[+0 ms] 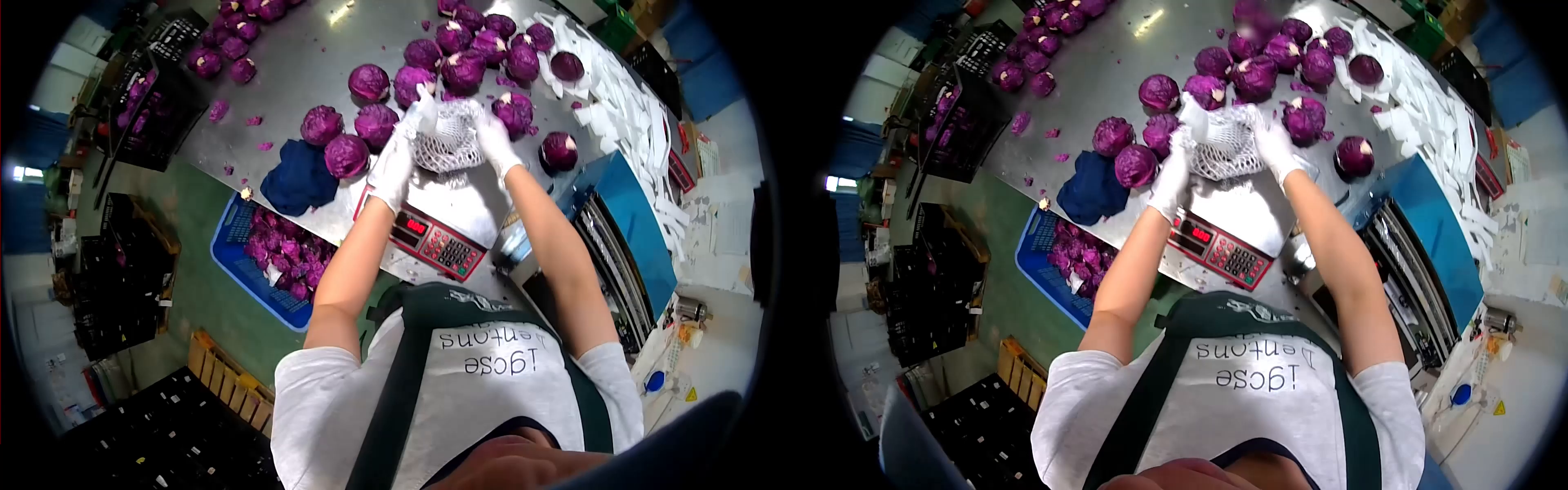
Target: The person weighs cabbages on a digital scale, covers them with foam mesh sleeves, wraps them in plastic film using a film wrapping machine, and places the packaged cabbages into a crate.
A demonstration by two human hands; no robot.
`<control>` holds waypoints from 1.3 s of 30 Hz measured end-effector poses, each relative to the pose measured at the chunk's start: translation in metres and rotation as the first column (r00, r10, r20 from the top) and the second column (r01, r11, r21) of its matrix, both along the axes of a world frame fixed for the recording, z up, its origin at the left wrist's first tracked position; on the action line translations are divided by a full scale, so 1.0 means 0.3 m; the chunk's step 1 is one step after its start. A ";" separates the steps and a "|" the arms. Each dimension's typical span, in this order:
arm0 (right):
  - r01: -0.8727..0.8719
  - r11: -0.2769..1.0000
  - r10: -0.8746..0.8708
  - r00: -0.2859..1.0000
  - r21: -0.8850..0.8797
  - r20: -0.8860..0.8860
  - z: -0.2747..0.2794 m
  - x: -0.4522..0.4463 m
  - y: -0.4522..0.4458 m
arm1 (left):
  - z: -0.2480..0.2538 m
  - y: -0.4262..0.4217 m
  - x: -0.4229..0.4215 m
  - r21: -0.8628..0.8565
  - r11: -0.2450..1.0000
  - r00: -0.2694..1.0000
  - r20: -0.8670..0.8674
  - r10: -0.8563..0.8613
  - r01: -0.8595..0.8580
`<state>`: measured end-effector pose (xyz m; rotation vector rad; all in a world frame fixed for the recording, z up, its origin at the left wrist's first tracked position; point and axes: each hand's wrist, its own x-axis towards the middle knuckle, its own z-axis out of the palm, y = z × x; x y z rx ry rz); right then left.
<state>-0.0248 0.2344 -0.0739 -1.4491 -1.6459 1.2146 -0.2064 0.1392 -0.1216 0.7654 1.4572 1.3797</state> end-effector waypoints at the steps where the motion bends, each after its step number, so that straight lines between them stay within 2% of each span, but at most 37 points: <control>1: -0.036 0.998 0.033 0.998 0.053 0.060 -0.100 -0.011 0.012 | -0.007 0.000 0.036 -0.044 0.998 0.988 0.150 -0.027 0.034; 2: -0.072 0.992 0.059 0.991 0.105 0.121 -0.201 -0.022 0.025 | -0.015 0.000 0.073 -0.093 0.993 0.955 0.293 -0.036 0.066; 4: -0.057 0.973 0.069 0.997 0.225 -0.046 -0.350 0.091 0.007 | -0.034 -0.071 0.102 -0.129 0.986 0.877 0.480 -0.030 0.104; 5: -0.041 0.992 0.052 0.995 0.117 -0.087 -0.315 0.126 -0.087 | -0.016 -0.130 0.115 -0.094 0.983 0.836 0.543 -0.082 0.157; 6: -0.023 1.000 0.024 0.992 0.007 -0.124 -0.269 0.157 -0.183 | -0.077 -0.184 0.132 -0.016 0.984 0.842 0.520 -0.142 0.176; 7: -0.080 0.996 0.072 0.984 -0.047 -0.162 -0.123 0.172 -0.281 | 0.072 -0.256 0.144 -0.047 0.976 0.780 0.610 -0.139 0.211; 8: -0.137 0.985 0.115 0.973 -0.101 -0.200 0.023 0.187 -0.379 | 0.135 -0.317 0.152 -0.027 0.976 0.725 0.674 -0.142 0.216; 9: -0.224 0.974 0.204 0.932 -0.032 -0.300 0.109 0.206 -0.438 | 0.159 -0.366 0.153 -0.006 0.975 0.666 0.731 -0.148 0.223; 10: -0.260 0.963 0.235 0.938 -0.068 -0.255 0.183 0.233 -0.489 | 0.086 -0.421 0.136 0.044 0.959 0.387 0.909 -0.155 0.279; 11: -0.295 0.949 0.268 0.940 -0.108 -0.212 0.251 0.257 -0.538 | -0.005 -0.417 0.146 0.172 0.939 0.129 0.967 -0.218 0.299; 12: -0.253 0.943 0.214 0.958 -0.215 -0.189 0.320 0.268 -0.585 | 0.029 -0.433 0.158 0.169 0.935 0.099 0.973 -0.209 0.311; 13: -0.240 0.952 0.204 0.960 -0.192 -0.190 0.353 0.299 -0.621 | 0.066 -0.447 0.170 0.166 0.931 0.070 0.977 -0.199 0.324; 14: -0.183 0.945 0.090 0.942 -0.270 -0.322 0.366 0.321 -0.641 | 0.009 -0.462 0.189 0.033 0.938 0.292 0.946 -0.141 0.345; 15: -0.130 0.927 -0.041 0.898 -0.353 -0.437 0.365 0.347 -0.663 | 0.073 -0.461 0.190 0.054 0.926 0.149 0.982 -0.118 0.373; 16: -0.184 0.879 -0.159 0.757 -0.441 -0.634 0.335 0.389 -0.664 | 0.084 -0.450 0.198 0.109 0.928 0.277 0.936 -0.217 0.356; 17: -0.131 0.880 -0.232 0.719 -0.456 -0.655 0.263 0.416 -0.678 | 0.083 -0.431 0.210 0.175 0.922 0.397 0.863 -0.313 0.347; 18: -0.079 0.879 -0.300 0.675 -0.470 -0.675 0.191 0.443 -0.691 | 0.065 -0.409 0.216 0.194 0.928 0.407 0.856 -0.318 0.319; 19: -0.082 0.779 -0.480 0.559 -0.621 -0.676 0.104 0.476 -0.718 | 0.161 -0.367 0.219 0.217 0.918 0.167 0.944 -0.284 0.333; 20: -0.015 0.739 -0.537 0.590 -0.673 -0.603 0.072 0.471 -0.755 | 0.176 -0.338 0.231 0.211 0.919 0.132 0.955 -0.267 0.332; 21: 0.063 0.793 -0.515 0.600 -0.606 -0.612 0.053 0.426 -0.789 | 0.185 -0.313 0.257 0.206 0.918 0.091 0.964 -0.250 0.339; 22: 0.017 0.773 -0.543 0.535 -0.634 -0.648 0.069 0.421 -0.835 | 0.197 -0.292 0.281 0.217 0.899 0.081 0.960 -0.267 0.381; 23: -0.021 0.754 -0.575 0.461 -0.656 -0.676 0.116 0.405 -0.882 | 0.292 -0.275 0.312 0.473 0.773 0.055 0.838 -0.543 0.422; 24: 0.076 0.887 -0.377 0.691 -0.456 -0.617 0.117 0.413 -0.932 | 0.359 -0.268 0.349 0.503 0.718 0.104 0.780 -0.617 0.481; 25: 0.101 0.967 -0.197 0.879 -0.235 -0.435 0.101 0.430 -0.977 | 0.398 -0.269 0.394 0.531 0.655 0.142 0.709 -0.691 0.537; 26: 0.016 0.948 -0.277 0.531 -0.317 -0.801 0.118 0.443 -0.985 | 0.414 -0.266 0.449 0.525 0.592 0.232 0.596 -0.768 0.611; 27: -0.124 0.922 -0.363 0.054 -0.367 -0.930 0.135 0.456 -0.995 | 0.430 -0.257 0.506 0.514 0.530 0.313 0.451 -0.836 0.675; 28: -0.081 0.896 -0.437 0.021 -0.437 -0.899 0.101 0.501 -1.005 | 0.453 -0.268 0.555 0.305 0.623 0.487 0.418 -0.767 0.720; 29: -0.045 0.864 -0.503 -0.021 -0.502 -0.864 0.067 0.542 -1.021 | 0.440 -0.270 0.597 0.158 0.628 0.527 0.414 -0.743 0.762; 30: 0.073 0.925 -0.374 0.002 -0.372 -0.928 0.071 0.573 -1.016 | 0.408 -0.273 0.646 0.167 0.694 0.605 0.378 -0.701 0.701; 31: 0.059 0.913 -0.404 -0.018 -0.404 -0.915 0.054 0.632 -1.019 | 0.367 -0.281 0.695 0.182 0.756 0.678 0.346 -0.648 0.629; 32: 0.181 0.932 -0.342 0.156 -0.313 -0.927 0.082 0.686 -1.004 | 0.328 -0.287 0.739 0.131 0.742 0.620 0.465 -0.632 0.658; 33: 0.278 0.938 -0.296 0.333 -0.207 -0.895 0.131 0.731 -0.978 | 0.333 -0.337 0.804 0.155 0.770 0.600 0.540 -0.590 0.619; 34: 0.394 0.879 -0.378 0.239 -0.267 -0.894 0.189 0.764 -0.950 | 0.328 -0.382 0.884 0.176 0.769 0.554 0.598 -0.580 0.615; 35: 0.457 0.876 -0.315 0.302 -0.154 -0.900 0.225 0.806 -0.913 | 0.312 -0.407 0.955 0.194 0.770 0.510 0.648 -0.566 0.608; 36: 0.496 0.836 -0.417 0.294 -0.235 -0.860 0.270 0.869 -0.890 | 0.328 -0.369 1.037 0.145 0.812 0.434 0.784 -0.443 0.566; 37: 0.536 0.785 -0.513 0.282 -0.310 -0.811 0.302 0.940 -0.868 | 0.358 -0.336 1.108 0.170 0.745 0.468 0.683 -0.561 0.645; 39: 0.615 0.760 -0.439 0.248 -0.210 -0.864 0.306 1.097 -0.792 | 0.399 -0.246 1.245 0.145 0.699 0.335 0.798 -0.501 0.700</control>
